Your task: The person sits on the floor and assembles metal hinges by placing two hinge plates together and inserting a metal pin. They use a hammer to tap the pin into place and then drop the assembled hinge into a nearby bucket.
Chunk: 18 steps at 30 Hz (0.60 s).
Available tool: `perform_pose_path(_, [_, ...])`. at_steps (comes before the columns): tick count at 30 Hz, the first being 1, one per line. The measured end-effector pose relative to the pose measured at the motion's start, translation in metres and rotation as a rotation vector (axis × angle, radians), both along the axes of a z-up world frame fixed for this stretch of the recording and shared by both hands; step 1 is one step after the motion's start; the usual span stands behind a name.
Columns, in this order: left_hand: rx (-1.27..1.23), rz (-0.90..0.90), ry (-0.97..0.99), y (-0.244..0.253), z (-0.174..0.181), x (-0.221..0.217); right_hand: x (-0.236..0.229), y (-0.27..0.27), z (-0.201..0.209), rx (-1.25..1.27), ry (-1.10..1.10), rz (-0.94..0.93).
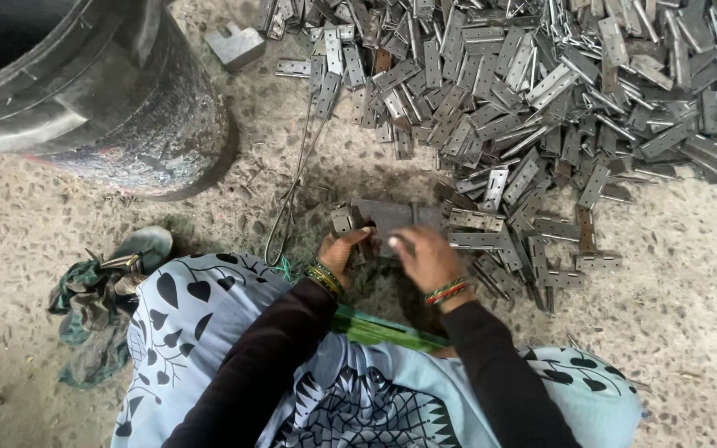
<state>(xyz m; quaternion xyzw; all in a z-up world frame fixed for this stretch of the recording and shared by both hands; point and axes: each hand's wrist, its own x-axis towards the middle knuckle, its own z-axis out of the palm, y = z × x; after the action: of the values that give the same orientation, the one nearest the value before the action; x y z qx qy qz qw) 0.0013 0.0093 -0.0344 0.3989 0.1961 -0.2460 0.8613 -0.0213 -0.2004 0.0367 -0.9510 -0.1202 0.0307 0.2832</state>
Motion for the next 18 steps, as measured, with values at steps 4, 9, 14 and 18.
perform_pose_path(4, [-0.039, 0.049, -0.101, -0.006, 0.016, -0.002, 0.051, -0.080, -0.038, -0.412, -0.257, -0.257])
perform_pose_path(9, [0.040, 0.059, -0.070, -0.004, 0.021, -0.001, 0.055, -0.132, -0.074, -0.486, -0.119, -0.424])
perform_pose_path(14, [0.236, 0.136, 0.020, -0.001, 0.009, 0.002, 0.053, -0.117, -0.068, -0.118, -0.056, -0.632])
perform_pose_path(18, [0.389, 0.212, 0.207, -0.003, 0.001, 0.010, 0.042, -0.082, -0.028, 0.917, 0.120, -0.410])
